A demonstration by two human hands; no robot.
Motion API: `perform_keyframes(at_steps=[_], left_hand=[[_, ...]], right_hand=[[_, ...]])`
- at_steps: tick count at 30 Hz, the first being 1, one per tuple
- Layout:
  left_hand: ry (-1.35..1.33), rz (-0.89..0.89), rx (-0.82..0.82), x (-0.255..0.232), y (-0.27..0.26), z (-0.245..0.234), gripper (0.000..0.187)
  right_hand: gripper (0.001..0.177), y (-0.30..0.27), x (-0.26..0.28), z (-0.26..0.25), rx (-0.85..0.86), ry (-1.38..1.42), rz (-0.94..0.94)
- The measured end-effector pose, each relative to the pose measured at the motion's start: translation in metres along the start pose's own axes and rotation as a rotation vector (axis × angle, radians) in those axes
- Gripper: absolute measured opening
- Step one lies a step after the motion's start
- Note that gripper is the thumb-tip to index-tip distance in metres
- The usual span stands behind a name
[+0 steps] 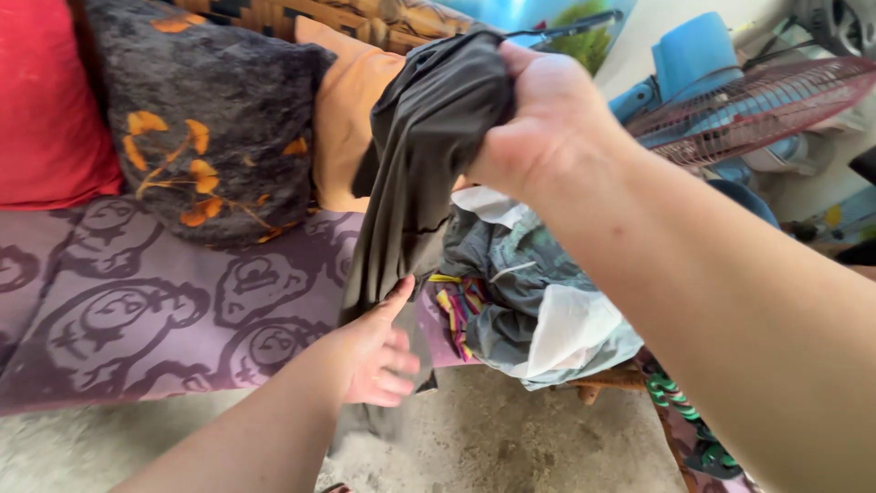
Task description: The person picks up various garments from a pile on a chair, including a striped top, shorts, a brown top, and a light blue shirt. They place each item onto a hanger and set the hanged clothes aside on the chair.
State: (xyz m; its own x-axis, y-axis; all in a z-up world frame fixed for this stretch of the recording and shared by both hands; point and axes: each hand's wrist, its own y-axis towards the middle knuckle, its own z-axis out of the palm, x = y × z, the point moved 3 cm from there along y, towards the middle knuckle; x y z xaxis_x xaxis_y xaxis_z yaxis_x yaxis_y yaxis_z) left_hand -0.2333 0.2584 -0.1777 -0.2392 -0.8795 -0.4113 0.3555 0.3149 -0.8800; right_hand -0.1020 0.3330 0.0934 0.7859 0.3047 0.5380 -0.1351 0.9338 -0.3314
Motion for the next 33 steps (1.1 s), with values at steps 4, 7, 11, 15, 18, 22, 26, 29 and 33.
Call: perform_keyframes(at_steps=[4, 7, 11, 15, 18, 22, 26, 29, 33], left_hand=[[-0.438, 0.102, 0.186, -0.007, 0.023, 0.026, 0.11], [-0.808, 0.513, 0.142, -0.027, 0.068, 0.012, 0.078], [-0.723, 0.651, -0.233, -0.053, 0.048, 0.0, 0.082], [0.202, 0.731, -0.89, -0.091, 0.026, -0.037, 0.127], [0.701, 0.765, -1.214, -0.139, -0.029, -0.031, 0.146], [0.723, 0.932, -1.328, -0.173, -0.076, -0.01, 0.136], [0.758, 0.735, -1.29, -0.157, -0.022, -0.017, 0.106], [0.603, 0.533, -0.975, -0.11, 0.05, -0.013, 0.067], [0.615, 0.346, -0.609, -0.076, 0.099, 0.043, 0.052]], right_hand=[[0.047, -0.014, 0.045, -0.044, -0.01, 0.107, 0.008], [0.045, -0.026, 0.077, -0.096, -0.011, -0.002, 0.041], [0.042, -0.034, 0.102, -0.167, -0.3, -0.362, -0.008], [0.046, -0.031, 0.124, -0.211, -0.393, -0.47, 0.056], [0.049, -0.011, 0.148, -0.228, -0.288, -0.472, 0.085], [0.05, 0.008, 0.164, -0.229, -0.203, -0.467, 0.064], [0.051, 0.014, 0.17, -0.249, -0.212, -0.457, 0.027], [0.052, 0.02, 0.168, -0.286, -0.246, -0.453, 0.067], [0.052, 0.026, 0.155, -0.35, -0.319, -0.435, 0.145]])
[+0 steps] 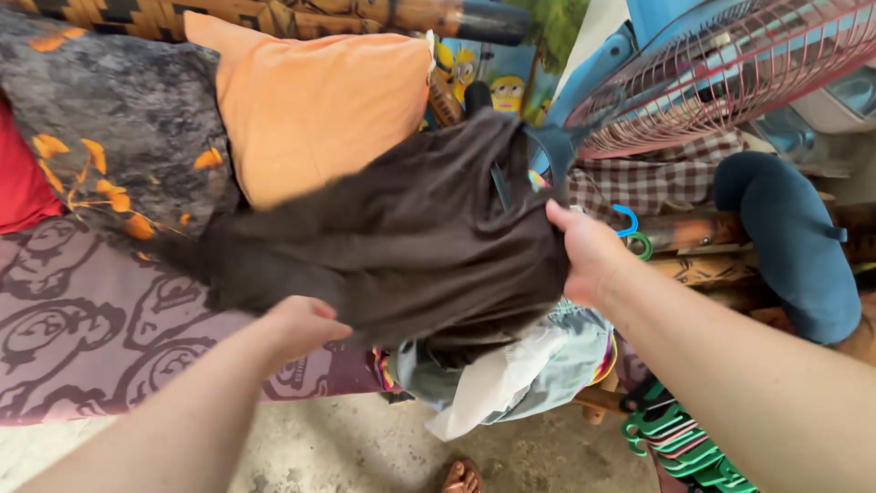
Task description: The person picks up various garments from a pile on a chair, including a striped top, shorts, a brown top, and a light blue shirt. They place each item onto a hanger and set the hanged clothes aside on the chair.
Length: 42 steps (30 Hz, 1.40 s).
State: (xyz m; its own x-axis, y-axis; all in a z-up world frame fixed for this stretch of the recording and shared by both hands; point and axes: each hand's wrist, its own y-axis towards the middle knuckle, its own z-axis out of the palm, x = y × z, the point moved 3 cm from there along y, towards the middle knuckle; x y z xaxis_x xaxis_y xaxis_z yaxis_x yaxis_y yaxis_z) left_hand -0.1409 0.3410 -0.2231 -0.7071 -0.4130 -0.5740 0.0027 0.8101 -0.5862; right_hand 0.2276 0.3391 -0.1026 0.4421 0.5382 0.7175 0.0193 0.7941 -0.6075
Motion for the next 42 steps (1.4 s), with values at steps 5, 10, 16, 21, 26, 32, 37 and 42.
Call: perform_keyframes(at_steps=[5, 10, 16, 21, 26, 32, 37, 42], left_hand=[[0.007, 0.107, 0.042, -0.06, -0.013, 0.03, 0.054], [0.037, 0.321, 0.014, -0.13, -0.038, 0.05, 0.057], [0.153, 0.588, 0.003, -0.19, -0.051, 0.085, 0.072], [0.278, 0.636, 0.116, -0.223, -0.059, 0.099, 0.071], [0.38, 0.713, 0.164, -0.245, -0.058, 0.114, 0.078], [0.475, 0.857, 0.244, -0.291, -0.079, 0.141, 0.086], [0.479, 1.053, 0.385, -0.325, -0.102, 0.194, 0.085], [0.558, 1.125, 0.618, -0.347, -0.16, 0.256, 0.082]], right_hand=[[0.048, -0.011, -0.013, -0.037, -0.204, 0.019, 0.031], [0.042, -0.023, -0.013, -0.074, -0.376, 0.069, -0.039], [0.042, -0.01, -0.026, -0.123, -0.306, 0.018, -0.013], [0.068, -0.033, -0.034, -0.116, -0.435, -0.214, -0.034], [0.074, -0.064, -0.044, -0.114, -0.5, -0.284, -0.097], [0.081, -0.115, -0.043, -0.108, -0.609, -0.268, -0.16], [0.077, -0.168, -0.05, -0.138, -0.826, -0.3, -0.214], [0.074, -0.237, -0.076, -0.191, -1.043, -0.018, -0.17]])
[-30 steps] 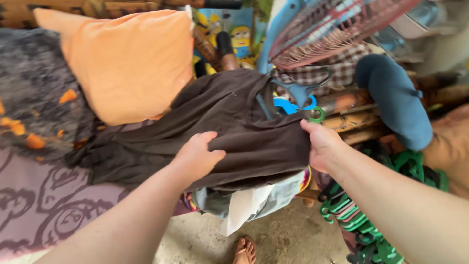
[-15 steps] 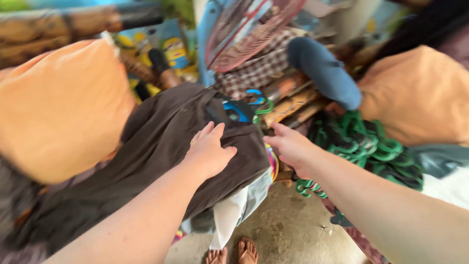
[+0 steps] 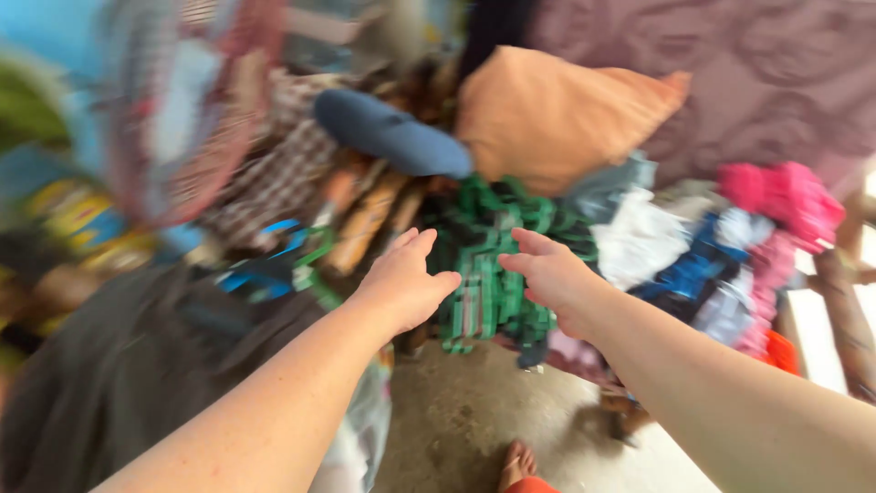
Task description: The person picks up various garments from a pile on a chair, including a striped top, shorts, a brown top, and a light blue shirt. They place each item onto a hanger and set the hanged clothes aside on the chair.
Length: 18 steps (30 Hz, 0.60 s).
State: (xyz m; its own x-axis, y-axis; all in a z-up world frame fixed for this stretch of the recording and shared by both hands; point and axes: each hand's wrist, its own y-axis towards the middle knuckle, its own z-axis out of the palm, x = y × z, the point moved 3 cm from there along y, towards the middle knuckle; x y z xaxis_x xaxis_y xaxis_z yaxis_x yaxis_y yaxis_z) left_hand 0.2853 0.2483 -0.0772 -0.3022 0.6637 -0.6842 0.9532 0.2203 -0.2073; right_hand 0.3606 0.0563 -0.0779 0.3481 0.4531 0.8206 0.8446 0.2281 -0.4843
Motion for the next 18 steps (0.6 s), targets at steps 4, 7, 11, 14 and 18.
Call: perform_keyframes(at_steps=[4, 7, 11, 14, 18], left_hand=[[0.022, 0.08, 0.118, -0.053, 0.038, 0.042, 0.082], [0.017, 0.112, 0.191, -0.096, 0.071, 0.08, 0.083], [0.012, 0.119, 0.256, -0.15, 0.116, 0.14, 0.082], [0.012, 0.181, 0.267, -0.175, 0.156, 0.19, 0.083], [-0.037, 0.182, 0.238, -0.2, 0.184, 0.224, 0.082]], right_hand=[[0.072, 0.019, -0.032, -0.079, -0.151, 0.112, 0.04], [0.069, 0.04, -0.054, -0.143, -0.237, 0.191, 0.103], [0.059, 0.071, -0.088, -0.228, -0.316, 0.258, 0.231], [0.052, 0.107, -0.123, -0.281, -0.31, 0.274, 0.31], [0.049, 0.155, -0.153, -0.311, -0.255, 0.344, 0.408]])
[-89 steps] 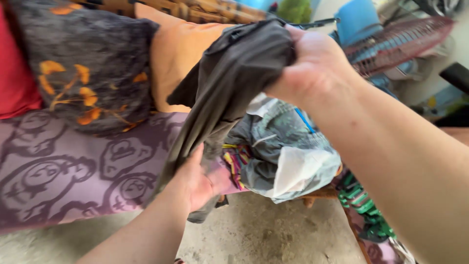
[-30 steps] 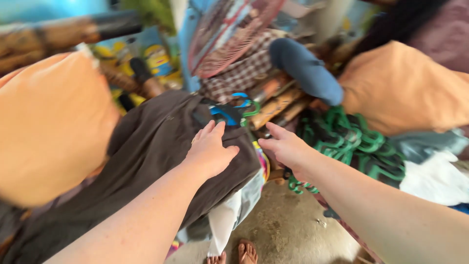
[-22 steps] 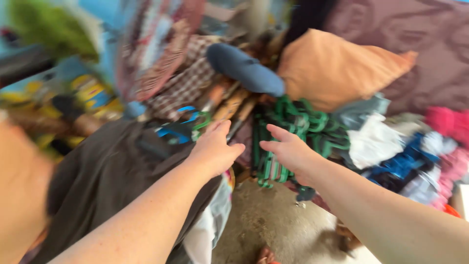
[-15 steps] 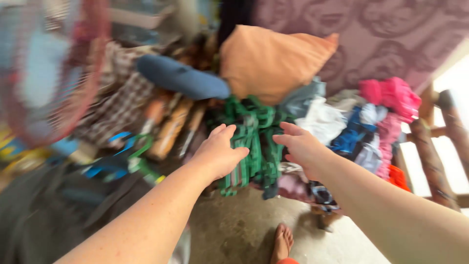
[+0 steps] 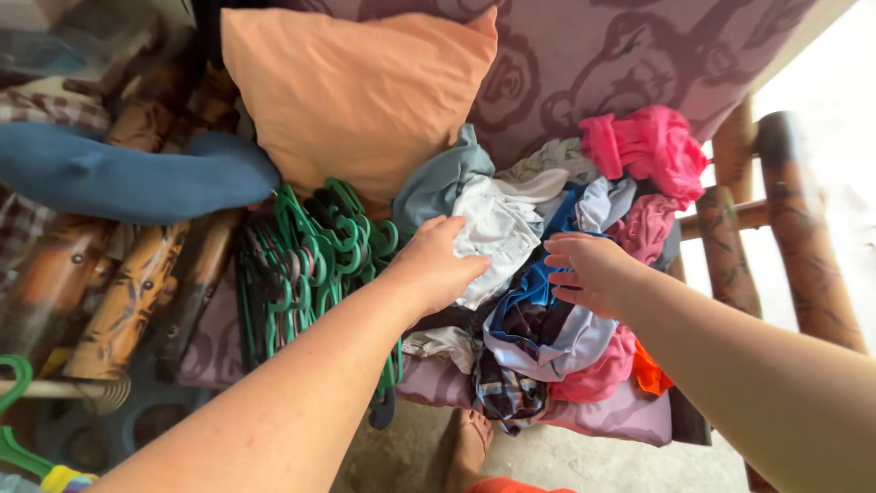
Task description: The person picks up various garments from a pile on a chair, including a striped top, shorts, a brown top, and a light blue shirt. They place each item onto a hanger and set the hanged clothes aside on the chair.
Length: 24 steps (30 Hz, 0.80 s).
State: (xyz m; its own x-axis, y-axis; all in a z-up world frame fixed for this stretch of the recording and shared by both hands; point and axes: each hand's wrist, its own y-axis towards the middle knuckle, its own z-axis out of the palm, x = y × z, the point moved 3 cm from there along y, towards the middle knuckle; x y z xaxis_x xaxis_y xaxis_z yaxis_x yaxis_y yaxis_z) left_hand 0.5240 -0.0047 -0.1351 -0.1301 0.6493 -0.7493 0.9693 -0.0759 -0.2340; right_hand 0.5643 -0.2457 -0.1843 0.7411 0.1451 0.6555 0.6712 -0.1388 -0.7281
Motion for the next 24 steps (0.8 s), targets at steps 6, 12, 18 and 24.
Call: perform_keyframes(at_steps=[6, 12, 18, 24], left_hand=[[0.075, -0.079, 0.041, 0.01, 0.018, 0.018, 0.075], [0.002, -0.255, 0.081, 0.005, 0.012, 0.012, 0.066], [-0.064, -0.107, 0.077, -0.016, 0.036, 0.024, 0.084], [-0.229, -0.16, -0.363, -0.059, 0.038, 0.016, 0.061]], right_hand=[[0.059, 0.034, 0.008, 0.02, 0.071, 0.038, 0.086], [0.062, 0.063, 0.019, 0.028, 0.182, 0.145, 0.069], [0.049, 0.0, 0.076, 0.026, 0.303, 0.244, -0.126], [0.04, -0.084, 0.103, 0.042, 0.343, 0.0, -0.455]])
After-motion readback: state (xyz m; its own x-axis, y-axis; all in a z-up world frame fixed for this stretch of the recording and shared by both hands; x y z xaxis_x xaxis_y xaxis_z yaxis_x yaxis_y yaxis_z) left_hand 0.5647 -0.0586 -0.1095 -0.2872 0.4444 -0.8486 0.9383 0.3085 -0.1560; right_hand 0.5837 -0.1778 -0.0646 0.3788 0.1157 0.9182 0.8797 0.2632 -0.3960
